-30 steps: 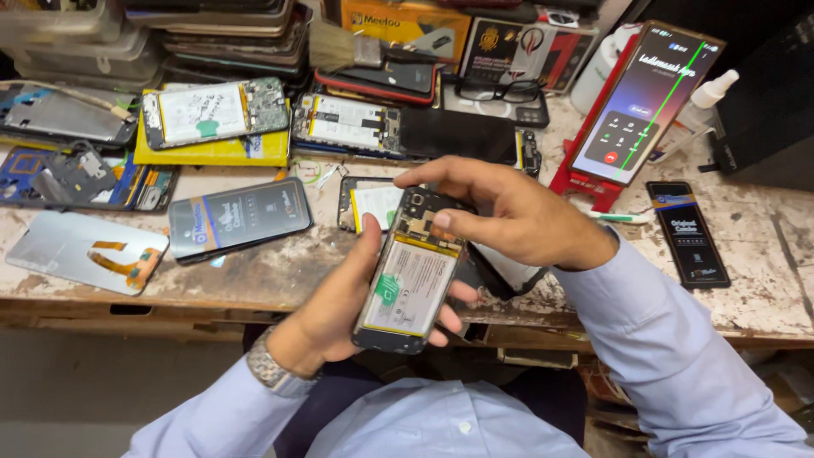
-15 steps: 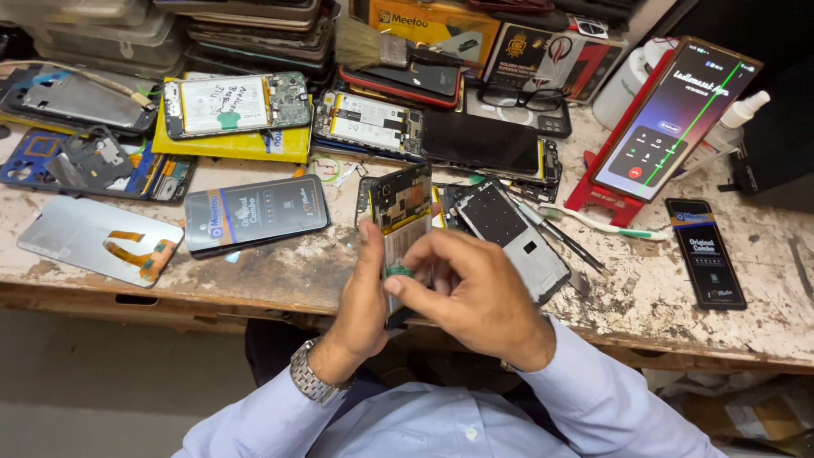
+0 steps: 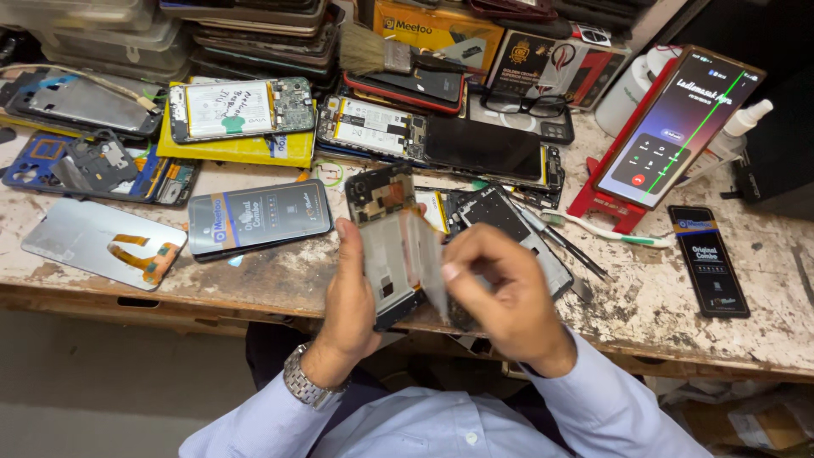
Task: The person disassembles a smartphone, removes the battery, and cleans the internal frame using a brush. They then apply adhesive along the edges of the frame and handle a yellow battery component, preparing it for installation.
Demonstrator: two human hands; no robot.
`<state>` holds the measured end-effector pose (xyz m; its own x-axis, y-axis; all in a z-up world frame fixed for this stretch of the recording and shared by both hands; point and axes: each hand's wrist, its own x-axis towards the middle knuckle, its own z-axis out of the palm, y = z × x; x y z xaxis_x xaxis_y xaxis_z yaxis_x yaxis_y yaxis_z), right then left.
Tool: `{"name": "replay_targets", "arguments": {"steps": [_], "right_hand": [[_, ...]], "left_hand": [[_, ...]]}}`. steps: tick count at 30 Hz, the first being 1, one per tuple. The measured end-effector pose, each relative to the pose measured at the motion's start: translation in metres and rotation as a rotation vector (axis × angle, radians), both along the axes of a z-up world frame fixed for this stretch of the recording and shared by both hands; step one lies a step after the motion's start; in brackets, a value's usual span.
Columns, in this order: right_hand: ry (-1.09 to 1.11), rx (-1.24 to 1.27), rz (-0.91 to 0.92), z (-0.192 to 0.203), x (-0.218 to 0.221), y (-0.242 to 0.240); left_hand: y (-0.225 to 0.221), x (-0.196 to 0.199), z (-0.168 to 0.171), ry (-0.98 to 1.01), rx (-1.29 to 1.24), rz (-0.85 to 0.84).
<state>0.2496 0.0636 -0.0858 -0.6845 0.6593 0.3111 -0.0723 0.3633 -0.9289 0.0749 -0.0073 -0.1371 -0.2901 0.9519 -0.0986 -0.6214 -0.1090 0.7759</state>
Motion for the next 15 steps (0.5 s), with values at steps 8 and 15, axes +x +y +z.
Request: {"name": "replay_targets", "arguments": {"steps": [8, 15], "right_hand": [[0.109, -0.186, -0.231, -0.014, -0.003, 0.005], [0.225, -0.271, -0.381, -0.017, 0.043, 0.003]], "left_hand": [[-0.005, 0.003, 0.011, -0.030, -0.042, 0.019], [-0.004, 0.007, 0.031, 0.131, 0.068, -0.047]]}}
